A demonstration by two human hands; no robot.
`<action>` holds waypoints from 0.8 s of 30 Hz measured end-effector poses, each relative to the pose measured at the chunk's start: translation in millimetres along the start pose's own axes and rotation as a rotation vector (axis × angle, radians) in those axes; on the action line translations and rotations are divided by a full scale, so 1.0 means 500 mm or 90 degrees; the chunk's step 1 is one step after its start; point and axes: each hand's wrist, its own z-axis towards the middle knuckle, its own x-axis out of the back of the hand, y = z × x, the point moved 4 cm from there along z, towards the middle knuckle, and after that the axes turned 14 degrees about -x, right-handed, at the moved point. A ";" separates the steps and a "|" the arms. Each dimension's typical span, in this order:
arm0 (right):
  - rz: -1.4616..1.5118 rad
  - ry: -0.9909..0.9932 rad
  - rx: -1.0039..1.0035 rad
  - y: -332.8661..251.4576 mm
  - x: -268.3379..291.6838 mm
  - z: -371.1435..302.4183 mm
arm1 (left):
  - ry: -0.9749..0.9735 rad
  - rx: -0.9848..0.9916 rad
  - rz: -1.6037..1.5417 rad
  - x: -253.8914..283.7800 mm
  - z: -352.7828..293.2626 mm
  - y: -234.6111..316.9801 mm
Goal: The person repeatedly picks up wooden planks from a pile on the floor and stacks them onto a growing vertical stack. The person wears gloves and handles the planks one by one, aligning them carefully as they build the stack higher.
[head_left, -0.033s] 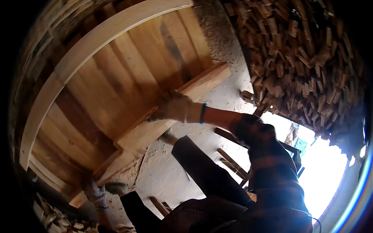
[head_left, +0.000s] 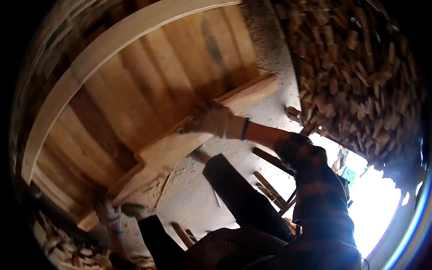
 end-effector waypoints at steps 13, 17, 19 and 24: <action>-0.036 0.111 0.021 -0.010 -0.036 -0.013 | -0.205 0.049 -0.020 0.050 0.044 0.029; -0.037 0.118 0.032 0.000 -0.038 -0.014 | -0.218 0.022 -0.006 0.053 0.072 0.029; -0.050 0.089 0.030 0.006 -0.044 -0.009 | -0.179 0.026 0.010 0.054 0.067 0.032; -0.076 0.162 0.016 0.025 -0.072 -0.020 | -0.180 0.033 -0.012 0.057 0.070 0.024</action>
